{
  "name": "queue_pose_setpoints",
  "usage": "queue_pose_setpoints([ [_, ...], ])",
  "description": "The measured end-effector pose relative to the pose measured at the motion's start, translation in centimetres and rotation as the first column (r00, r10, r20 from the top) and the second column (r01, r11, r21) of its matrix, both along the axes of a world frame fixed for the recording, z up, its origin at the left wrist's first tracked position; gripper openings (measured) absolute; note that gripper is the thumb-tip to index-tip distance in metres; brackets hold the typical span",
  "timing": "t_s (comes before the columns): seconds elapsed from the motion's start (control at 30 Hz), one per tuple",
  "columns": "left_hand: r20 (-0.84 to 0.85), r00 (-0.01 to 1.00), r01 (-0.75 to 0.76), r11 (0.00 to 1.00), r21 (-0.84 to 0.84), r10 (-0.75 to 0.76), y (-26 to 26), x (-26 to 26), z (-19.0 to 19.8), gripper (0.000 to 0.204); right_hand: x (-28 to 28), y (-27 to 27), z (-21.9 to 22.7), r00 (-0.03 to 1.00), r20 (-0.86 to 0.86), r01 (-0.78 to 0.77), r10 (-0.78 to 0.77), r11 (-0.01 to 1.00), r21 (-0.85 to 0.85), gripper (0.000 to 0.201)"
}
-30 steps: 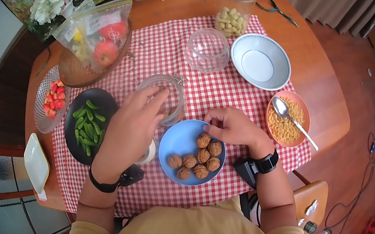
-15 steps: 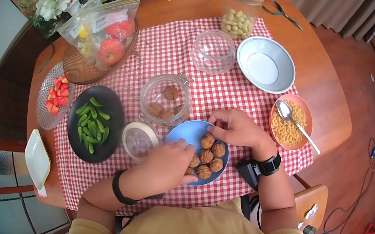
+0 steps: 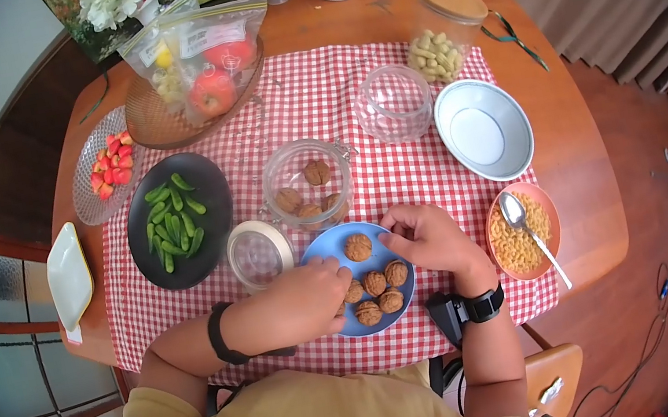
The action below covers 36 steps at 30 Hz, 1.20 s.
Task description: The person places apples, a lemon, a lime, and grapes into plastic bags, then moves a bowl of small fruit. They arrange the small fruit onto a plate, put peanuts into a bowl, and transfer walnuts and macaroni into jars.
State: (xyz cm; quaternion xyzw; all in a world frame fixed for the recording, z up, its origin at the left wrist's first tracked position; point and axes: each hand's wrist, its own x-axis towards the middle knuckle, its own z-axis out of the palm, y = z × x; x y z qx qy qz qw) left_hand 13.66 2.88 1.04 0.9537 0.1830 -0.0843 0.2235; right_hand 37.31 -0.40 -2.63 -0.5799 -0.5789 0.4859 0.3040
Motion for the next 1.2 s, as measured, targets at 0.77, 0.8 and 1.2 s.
queue_pose_setpoints([
  [0.77, 0.29, 0.936, -0.156, 0.974, -0.167, 0.2, 3.6, -1.2, 5.0, 0.03, 0.1, -0.2, -0.5, 0.999, -0.047, 0.014, -0.014, 1.0, 0.003, 0.009],
  [0.8, 0.387, 0.889, -0.213, 0.969, -0.126, 0.246, 4.0, -1.1, 5.3, 0.032, 0.0, -0.2, -0.4, 0.999, -0.047, 0.018, -0.018, 1.0, 0.002, 0.009],
  [1.2, 0.479, 0.782, -0.446, 0.895, -0.018, 0.399, 6.1, -0.7, 3.4, 0.036, 0.0, -0.2, -0.6, 0.995, -0.095, 0.026, -0.026, 1.0, -0.002, 0.01],
])
